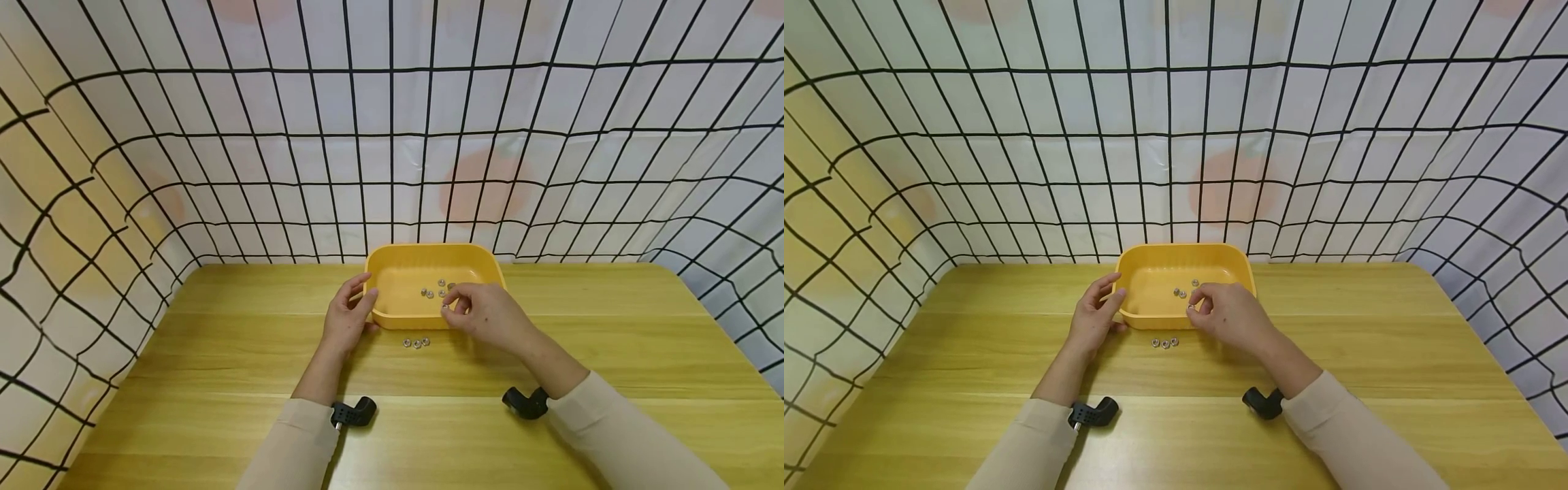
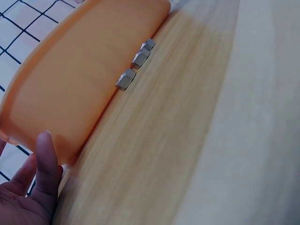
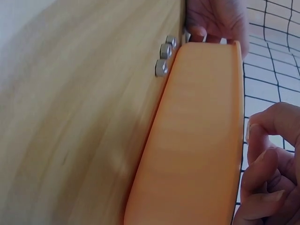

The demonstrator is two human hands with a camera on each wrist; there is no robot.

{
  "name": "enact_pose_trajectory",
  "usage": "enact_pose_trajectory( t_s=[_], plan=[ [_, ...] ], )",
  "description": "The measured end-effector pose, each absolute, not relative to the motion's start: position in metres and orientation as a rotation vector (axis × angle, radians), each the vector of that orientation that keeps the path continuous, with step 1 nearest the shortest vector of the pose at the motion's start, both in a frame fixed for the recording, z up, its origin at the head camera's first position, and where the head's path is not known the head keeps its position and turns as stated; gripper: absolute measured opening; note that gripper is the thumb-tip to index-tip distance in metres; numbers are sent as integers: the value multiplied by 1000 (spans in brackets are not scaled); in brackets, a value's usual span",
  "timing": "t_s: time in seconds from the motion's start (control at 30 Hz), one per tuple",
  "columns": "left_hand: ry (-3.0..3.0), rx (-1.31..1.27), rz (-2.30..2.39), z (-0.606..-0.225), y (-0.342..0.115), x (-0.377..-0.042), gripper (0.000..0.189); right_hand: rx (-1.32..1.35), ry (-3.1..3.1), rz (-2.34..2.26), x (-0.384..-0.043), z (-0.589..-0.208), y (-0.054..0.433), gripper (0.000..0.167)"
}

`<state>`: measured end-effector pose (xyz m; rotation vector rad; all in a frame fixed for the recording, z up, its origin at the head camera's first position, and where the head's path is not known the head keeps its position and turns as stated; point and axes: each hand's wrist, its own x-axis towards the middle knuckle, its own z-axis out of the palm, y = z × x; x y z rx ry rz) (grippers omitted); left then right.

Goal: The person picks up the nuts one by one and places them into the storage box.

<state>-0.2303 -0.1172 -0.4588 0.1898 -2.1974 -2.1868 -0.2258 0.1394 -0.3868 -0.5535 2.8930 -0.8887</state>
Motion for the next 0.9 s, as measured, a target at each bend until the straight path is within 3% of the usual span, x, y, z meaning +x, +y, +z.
enact_pose_trajectory(
  t_s=[0.9],
  plan=[
    [-2191,192,-2194,-457,-117,-230,43,-560,2928,-863,-263,-393,135,17]
  ],
)
